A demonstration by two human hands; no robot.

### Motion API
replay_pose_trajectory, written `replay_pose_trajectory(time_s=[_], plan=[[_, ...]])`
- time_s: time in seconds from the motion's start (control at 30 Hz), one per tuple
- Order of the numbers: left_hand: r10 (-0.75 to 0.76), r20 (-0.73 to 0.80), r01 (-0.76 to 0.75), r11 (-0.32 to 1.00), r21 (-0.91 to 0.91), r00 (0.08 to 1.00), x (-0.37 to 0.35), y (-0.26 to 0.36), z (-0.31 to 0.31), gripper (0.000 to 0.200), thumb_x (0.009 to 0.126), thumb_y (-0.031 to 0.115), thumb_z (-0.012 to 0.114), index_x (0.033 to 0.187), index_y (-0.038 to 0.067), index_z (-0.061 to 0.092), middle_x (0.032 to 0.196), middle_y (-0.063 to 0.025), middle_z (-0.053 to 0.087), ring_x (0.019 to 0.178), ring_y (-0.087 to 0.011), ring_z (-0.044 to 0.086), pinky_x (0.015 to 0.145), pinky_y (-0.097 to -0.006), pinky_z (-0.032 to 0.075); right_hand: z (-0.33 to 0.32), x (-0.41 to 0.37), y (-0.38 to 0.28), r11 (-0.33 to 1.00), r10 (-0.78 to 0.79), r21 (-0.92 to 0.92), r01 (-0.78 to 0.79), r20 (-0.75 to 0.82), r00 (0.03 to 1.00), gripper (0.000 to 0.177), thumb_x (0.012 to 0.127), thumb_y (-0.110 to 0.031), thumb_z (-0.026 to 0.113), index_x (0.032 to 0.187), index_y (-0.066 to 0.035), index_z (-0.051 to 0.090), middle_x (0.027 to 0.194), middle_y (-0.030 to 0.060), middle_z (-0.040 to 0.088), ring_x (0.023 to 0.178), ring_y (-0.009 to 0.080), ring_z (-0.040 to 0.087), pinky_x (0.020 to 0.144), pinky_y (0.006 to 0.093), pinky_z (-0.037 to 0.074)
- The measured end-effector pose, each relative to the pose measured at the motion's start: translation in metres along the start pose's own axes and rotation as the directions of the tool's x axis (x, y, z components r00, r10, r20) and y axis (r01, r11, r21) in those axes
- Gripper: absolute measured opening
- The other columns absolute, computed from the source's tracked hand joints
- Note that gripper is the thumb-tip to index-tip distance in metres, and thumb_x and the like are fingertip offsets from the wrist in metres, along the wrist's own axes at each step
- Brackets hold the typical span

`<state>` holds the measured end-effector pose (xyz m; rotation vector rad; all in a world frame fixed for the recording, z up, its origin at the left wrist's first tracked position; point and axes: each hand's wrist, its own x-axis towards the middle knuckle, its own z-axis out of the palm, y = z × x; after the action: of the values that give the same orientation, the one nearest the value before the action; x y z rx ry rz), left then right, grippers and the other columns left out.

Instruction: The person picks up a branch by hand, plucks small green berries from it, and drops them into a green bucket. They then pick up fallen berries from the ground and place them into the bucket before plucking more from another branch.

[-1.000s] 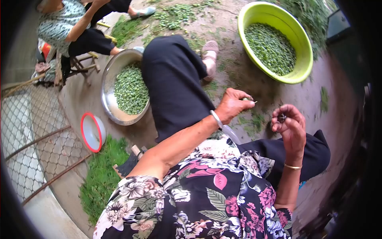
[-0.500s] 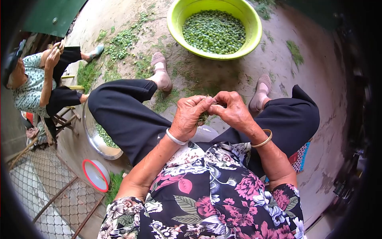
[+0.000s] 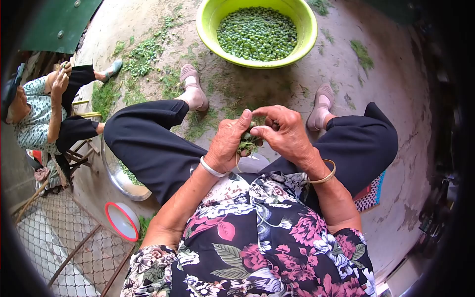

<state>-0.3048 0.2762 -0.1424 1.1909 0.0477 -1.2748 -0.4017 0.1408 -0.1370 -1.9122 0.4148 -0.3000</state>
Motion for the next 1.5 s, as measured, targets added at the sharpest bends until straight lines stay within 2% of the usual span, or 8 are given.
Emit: replay_pose_trajectory(time_s=[0.17,0.37,0.53,0.77,0.93,1.23,1.37,1.5], plan=[[0.03,-0.011,-0.029,0.995,0.094,0.999,-0.002,0.001,-0.002,0.049,0.091,0.046,0.055,0.079,-0.001,0.065,0.065,-0.0061,0.062,0.049,-0.0076,0.054,0.037,-0.0183,0.035,0.002,0.0,-0.006,0.996,-0.008,-0.085,0.011,0.033,0.999,0.022,0.068,-0.011,0.073,0.089,-0.006,0.067,0.068,0.0138,0.052,0.066,0.0315,0.054,0.06,0.0405,0.044],[0.139,0.016,-0.139,0.963,0.232,0.99,0.001,-0.01,-0.008,0.047,0.092,0.042,0.056,0.081,-0.002,0.067,0.064,-0.0023,0.06,0.05,-0.0057,0.049,0.042,-0.0206,0.036,0.007,-0.001,-0.001,0.98,-0.022,-0.195,0.03,0.042,0.999,0.021,0.068,-0.01,0.072,0.088,-0.007,0.068,0.068,0.0142,0.053,0.065,0.0312,0.054,0.059,0.0396,0.043],[0.048,0.083,-0.054,0.997,0.062,0.995,-0.004,0.006,0.001,0.042,0.094,0.041,0.054,0.085,0.001,0.065,0.069,-0.0052,0.062,0.049,-0.0045,0.052,0.039,-0.017,0.036,-0.002,0.003,-0.004,0.915,0.21,0.334,-0.227,0.089,0.974,0.011,0.078,-0.002,0.069,0.088,0.001,0.067,0.063,-0.0038,0.053,0.057,0.0004,0.044,0.048,0.0195,0.035],[0.032,0.167,-0.017,0.996,-0.093,0.985,0.001,0.002,-0.012,0.03,0.091,0.029,0.061,0.09,0.0,0.063,0.072,-0.005,0.062,0.051,-0.0049,0.053,0.038,-0.0161,0.037,-0.003,0.003,-0.003,0.769,0.26,0.561,-0.305,0.162,0.952,0.013,0.079,-0.002,0.067,0.091,0.003,0.066,0.069,0.0005,0.062,0.063,0.0025,0.054,0.057,0.0191,0.043],[-0.028,0.12,0.048,0.985,-0.166,0.992,0.0,0.001,-0.012,0.032,0.093,0.03,0.057,0.091,-0.001,0.062,0.071,-0.0038,0.06,0.049,-0.0064,0.053,0.036,-0.017,0.037,-0.005,0.004,-0.006,0.918,0.217,0.298,-0.262,0.176,0.96,0.015,0.082,-0.006,0.064,0.093,0.003,0.066,0.072,0.0023,0.065,0.064,0.0045,0.055,0.059,0.0193,0.045],[-0.016,0.164,0.049,0.978,-0.201,0.986,0.0,0.005,-0.016,0.039,0.094,0.032,0.055,0.101,-0.006,0.059,0.072,-0.0085,0.059,0.05,-0.0128,0.054,0.037,-0.0191,0.04,-0.021,0.009,0.003,0.367,0.343,0.796,-0.48,0.364,0.866,0.016,0.085,-0.008,0.059,0.095,0.003,0.065,0.073,0.0034,0.06,0.061,0.0067,0.051,0.053,0.0205,0.039],[-0.149,0.233,0.255,0.804,-0.538,0.961,0.01,0.0,-0.023,0.051,0.094,0.045,0.048,0.112,-0.003,0.055,0.079,-0.0142,0.06,0.056,-0.0167,0.056,0.039,-0.0195,0.042,-0.018,0.01,-0.003,0.376,0.341,0.828,-0.416,0.294,0.893,0.015,0.086,-0.01,0.059,0.093,0.002,0.064,0.075,0.0044,0.062,0.063,0.0078,0.053,0.054,0.0212,0.04],[-0.157,0.203,0.234,0.862,-0.449,0.967,0.007,0.003,-0.025,0.051,0.094,0.047,0.047,0.108,-0.001,0.055,0.081,-0.0152,0.061,0.06,-0.0189,0.059,0.039,-0.02,0.044,-0.019,0.007,0.0,0.574,0.311,0.725,-0.38,0.236,0.921,0.013,0.085,-0.01,0.063,0.088,0.002,0.064,0.069,0.003,0.062,0.057,0.0082,0.054,0.052,0.0224,0.044]])
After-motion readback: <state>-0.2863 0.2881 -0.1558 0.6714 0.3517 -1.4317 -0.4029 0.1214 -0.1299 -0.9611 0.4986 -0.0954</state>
